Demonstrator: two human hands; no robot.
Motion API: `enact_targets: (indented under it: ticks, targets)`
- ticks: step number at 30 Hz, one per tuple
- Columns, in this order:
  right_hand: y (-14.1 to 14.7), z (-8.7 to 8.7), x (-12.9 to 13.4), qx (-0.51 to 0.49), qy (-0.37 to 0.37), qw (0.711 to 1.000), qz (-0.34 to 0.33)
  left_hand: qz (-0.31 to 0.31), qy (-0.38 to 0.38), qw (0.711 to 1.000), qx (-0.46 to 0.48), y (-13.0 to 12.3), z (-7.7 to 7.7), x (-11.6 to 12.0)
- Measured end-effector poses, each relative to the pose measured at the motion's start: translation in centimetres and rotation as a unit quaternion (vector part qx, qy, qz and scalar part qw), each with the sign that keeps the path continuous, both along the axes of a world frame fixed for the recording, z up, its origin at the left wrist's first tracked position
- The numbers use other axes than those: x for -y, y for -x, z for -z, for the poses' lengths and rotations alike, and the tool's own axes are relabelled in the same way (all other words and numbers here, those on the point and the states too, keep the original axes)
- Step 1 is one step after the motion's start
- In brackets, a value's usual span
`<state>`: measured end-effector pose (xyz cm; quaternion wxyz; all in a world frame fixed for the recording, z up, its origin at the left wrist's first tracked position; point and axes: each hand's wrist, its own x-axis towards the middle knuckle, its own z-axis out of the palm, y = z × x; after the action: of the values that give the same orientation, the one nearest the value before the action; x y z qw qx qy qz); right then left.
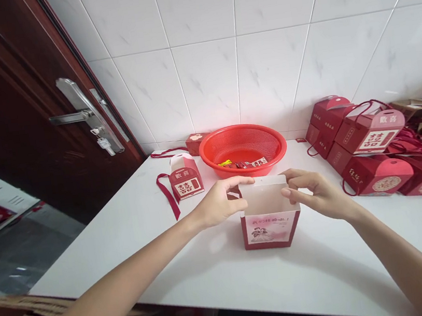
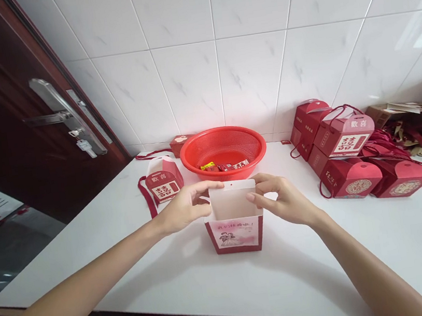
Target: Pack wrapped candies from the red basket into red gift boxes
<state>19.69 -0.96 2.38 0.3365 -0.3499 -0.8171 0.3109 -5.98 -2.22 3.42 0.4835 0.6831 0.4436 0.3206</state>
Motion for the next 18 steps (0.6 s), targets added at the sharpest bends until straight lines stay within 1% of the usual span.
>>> enact_targets:
  ticks: [4,7,9,13,18]
  targets:
    - [0.1,0.3,0.1,0.027,-0.014,1.0,0.009,-0.017,-0.034,0.999,-0.035,-0.2,-0.1,0.4]
    - [0.4,0.4,0.2,0.041,-0.028,0.999,0.019,-0.037,-0.075,0.996,-0.043,-0.5,-0.2,0.6]
    - [0.6,0.5,0.2,0.048,-0.039,0.998,0.014,-0.052,-0.094,0.993,-0.044,-0.6,-0.2,0.7]
    - [1.1,0.1,-0.2,0.066,-0.068,0.995,-0.002,-0.085,-0.118,0.988,-0.046,-0.3,0.0,0.7]
    - [2.0,-0.7,-1.2,0.071,-0.122,0.99,0.003,-0.119,-0.159,0.98,-0.024,0.0,0.3,0.3]
